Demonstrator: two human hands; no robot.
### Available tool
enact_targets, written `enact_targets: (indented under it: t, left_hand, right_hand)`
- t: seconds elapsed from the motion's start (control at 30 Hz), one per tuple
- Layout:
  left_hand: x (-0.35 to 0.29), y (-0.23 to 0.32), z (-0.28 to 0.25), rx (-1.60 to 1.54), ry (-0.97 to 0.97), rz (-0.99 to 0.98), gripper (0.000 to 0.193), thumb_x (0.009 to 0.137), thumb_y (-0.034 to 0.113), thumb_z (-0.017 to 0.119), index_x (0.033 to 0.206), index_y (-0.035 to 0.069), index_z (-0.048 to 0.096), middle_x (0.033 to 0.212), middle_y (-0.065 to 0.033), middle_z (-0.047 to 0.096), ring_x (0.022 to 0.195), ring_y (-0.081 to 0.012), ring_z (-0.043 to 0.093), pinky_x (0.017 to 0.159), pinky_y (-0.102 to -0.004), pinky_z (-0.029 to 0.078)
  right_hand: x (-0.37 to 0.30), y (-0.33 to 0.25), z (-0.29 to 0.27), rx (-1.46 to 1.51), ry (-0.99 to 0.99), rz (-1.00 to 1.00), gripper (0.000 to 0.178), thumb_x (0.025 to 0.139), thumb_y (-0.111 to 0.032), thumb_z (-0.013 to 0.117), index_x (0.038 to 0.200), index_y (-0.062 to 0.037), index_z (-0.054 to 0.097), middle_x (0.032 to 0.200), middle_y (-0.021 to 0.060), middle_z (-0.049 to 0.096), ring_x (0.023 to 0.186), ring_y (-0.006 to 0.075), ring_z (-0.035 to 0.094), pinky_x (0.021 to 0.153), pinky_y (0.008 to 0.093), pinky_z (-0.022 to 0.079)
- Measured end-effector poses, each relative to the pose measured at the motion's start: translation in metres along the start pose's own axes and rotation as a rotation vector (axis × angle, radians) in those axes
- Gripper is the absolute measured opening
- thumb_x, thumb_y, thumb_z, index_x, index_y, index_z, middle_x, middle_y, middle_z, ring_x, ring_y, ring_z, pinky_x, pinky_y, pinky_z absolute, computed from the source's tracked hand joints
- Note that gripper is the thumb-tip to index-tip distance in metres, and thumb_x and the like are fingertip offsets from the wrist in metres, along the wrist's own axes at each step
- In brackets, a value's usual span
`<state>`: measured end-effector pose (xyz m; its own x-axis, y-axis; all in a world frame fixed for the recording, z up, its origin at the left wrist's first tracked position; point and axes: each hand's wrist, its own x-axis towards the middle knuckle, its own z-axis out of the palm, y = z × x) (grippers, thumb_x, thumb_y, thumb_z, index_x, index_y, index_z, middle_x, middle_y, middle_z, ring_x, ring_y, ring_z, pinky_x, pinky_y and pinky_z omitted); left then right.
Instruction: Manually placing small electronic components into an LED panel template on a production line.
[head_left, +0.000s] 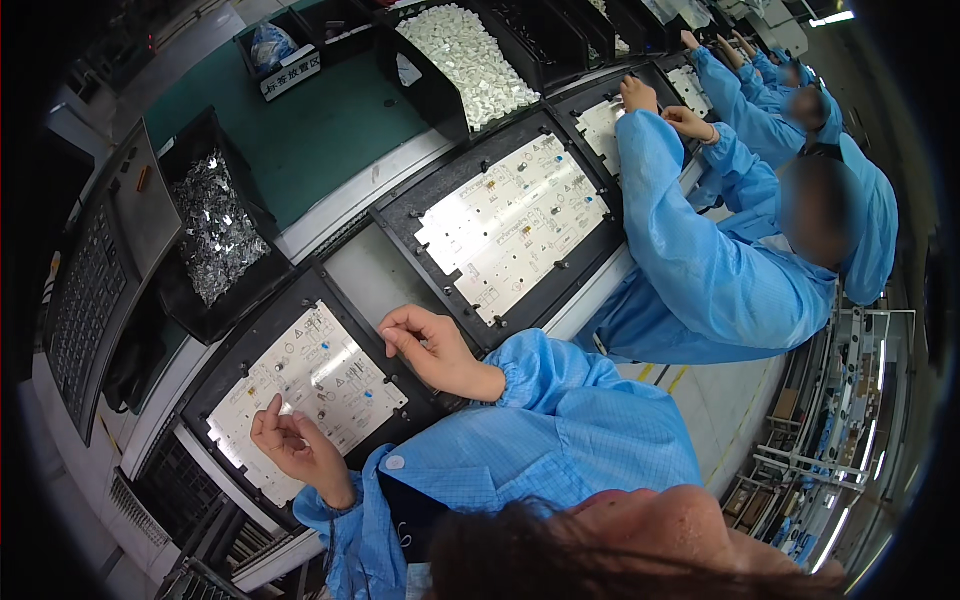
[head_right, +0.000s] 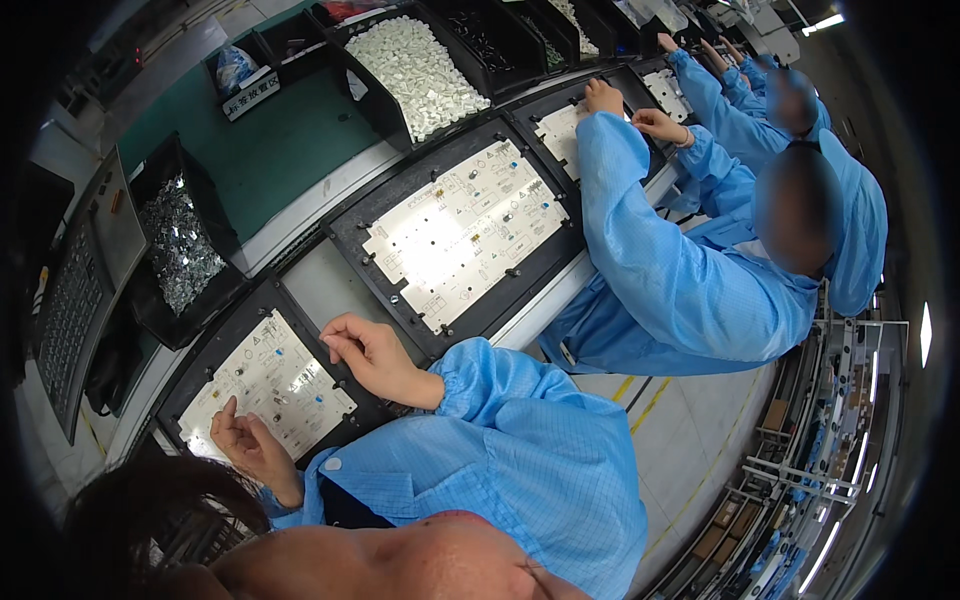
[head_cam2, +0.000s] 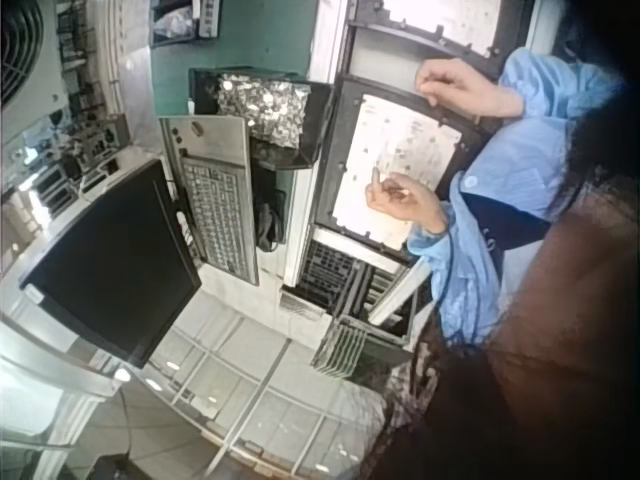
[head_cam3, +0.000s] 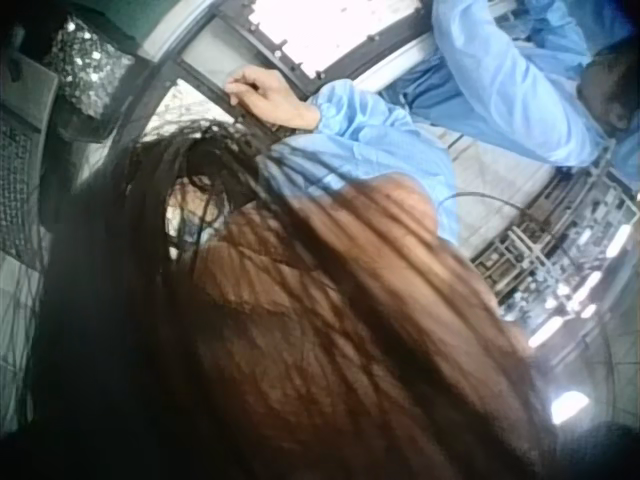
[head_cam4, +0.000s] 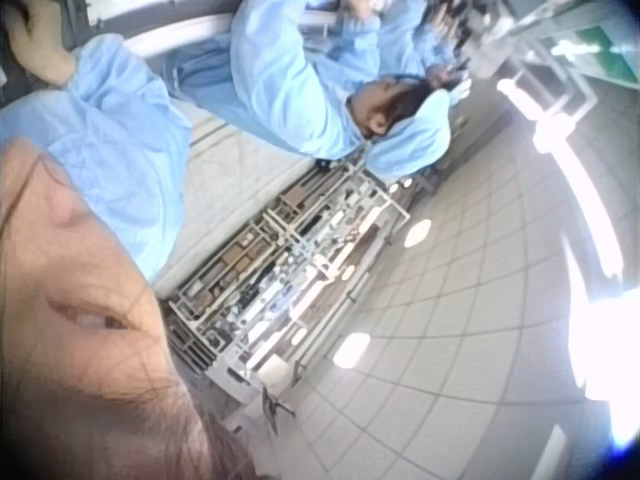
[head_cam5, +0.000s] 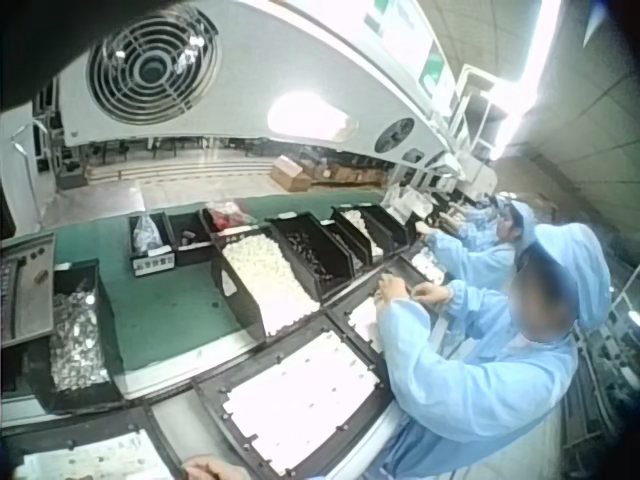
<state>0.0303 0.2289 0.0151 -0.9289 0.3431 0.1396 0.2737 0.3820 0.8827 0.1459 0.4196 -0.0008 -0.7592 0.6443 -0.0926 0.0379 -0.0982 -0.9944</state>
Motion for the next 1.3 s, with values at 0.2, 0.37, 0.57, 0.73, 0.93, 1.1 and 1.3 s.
enact_targets:
  t: [0.2, 0.37, 0.57, 0.73, 0.93, 1.1, 1.3]
  left_hand:
    - [0.001, -0.002, -0.001, -0.026, 0.018, 0.006, 0.033, 0.092, -0.004, 0.051, 0.124, -0.001, 0.057, 0.123, -0.0089, 0.043, 0.087, -0.0119, 0.055, 0.073, -0.0236, 0.047]
    - [0.002, -0.008, -0.006, -0.058, 0.012, 0.016, 0.032, 0.091, -0.006, 0.052, 0.122, -0.001, 0.056, 0.121, -0.0086, 0.043, 0.089, -0.0121, 0.054, 0.074, -0.0233, 0.047]
    - [0.001, -0.016, -0.007, 0.049, 0.041, 0.222, 0.038, 0.085, -0.011, 0.053, 0.118, 0.005, 0.059, 0.118, -0.0099, 0.042, 0.087, -0.0123, 0.052, 0.067, -0.0214, 0.043]
    - [0.005, 0.001, 0.004, 0.102, 0.080, 0.240, 0.033, 0.078, -0.004, 0.061, 0.108, 0.010, 0.067, 0.136, -0.0180, 0.045, 0.128, -0.0361, 0.039, 0.101, -0.0445, 0.035]
    - [0.006, 0.006, 0.019, 0.304, -0.059, 0.266, 0.021, 0.079, 0.001, 0.068, 0.099, 0.007, 0.068, 0.121, -0.0134, 0.054, 0.117, -0.0370, 0.041, 0.100, -0.0457, 0.034]
    - [-0.002, -0.001, 0.029, 0.422, -0.132, 0.210, 0.023, 0.077, 0.001, 0.070, 0.100, 0.002, 0.067, 0.112, -0.0139, 0.056, 0.109, -0.0379, 0.043, 0.096, -0.0474, 0.036]
    - [0.008, -0.013, 0.035, 0.399, -0.123, 0.176, 0.020, 0.077, 0.001, 0.071, 0.096, 0.002, 0.068, 0.104, -0.0140, 0.060, 0.105, -0.0366, 0.047, 0.093, -0.0432, 0.040]
  right_hand:
    - [0.003, 0.012, 0.001, 0.109, -0.019, 0.117, 0.011, 0.101, -0.010, 0.055, 0.105, -0.0004, 0.060, 0.081, 0.0011, 0.061, 0.075, 0.0050, 0.057, 0.067, 0.0200, 0.045]
    - [0.002, 0.014, 0.005, 0.156, -0.038, 0.144, 0.011, 0.101, -0.010, 0.055, 0.105, -0.0004, 0.059, 0.080, 0.0010, 0.061, 0.073, 0.0045, 0.055, 0.067, 0.0195, 0.044]
    - [0.001, 0.018, 0.012, 0.254, -0.003, 0.188, 0.012, 0.100, -0.013, 0.058, 0.104, -0.0026, 0.063, 0.077, 0.0011, 0.064, 0.071, 0.0044, 0.057, 0.063, 0.0193, 0.043]
    - [0.003, 0.006, -0.005, 0.068, -0.072, 0.219, 0.017, 0.101, -0.018, 0.055, 0.108, -0.0046, 0.063, 0.077, 0.0006, 0.064, 0.065, 0.0031, 0.050, 0.060, 0.0178, 0.039]
    - [0.013, 0.029, -0.014, 0.261, -0.151, 0.267, 0.016, 0.102, -0.014, 0.055, 0.111, -0.0025, 0.061, 0.081, 0.0012, 0.061, 0.067, 0.0035, 0.044, 0.062, 0.0170, 0.032]
    - [0.010, 0.027, -0.016, 0.249, -0.198, 0.296, 0.020, 0.101, -0.013, 0.056, 0.117, -0.0017, 0.058, 0.086, 0.0040, 0.065, 0.067, 0.0034, 0.045, 0.061, 0.0175, 0.033]
    - [0.010, 0.028, -0.013, -0.172, -0.015, 0.026, 0.012, 0.094, -0.007, 0.066, 0.104, -0.0006, 0.066, 0.089, 0.0050, 0.069, 0.071, 0.0048, 0.055, 0.063, 0.0172, 0.042]
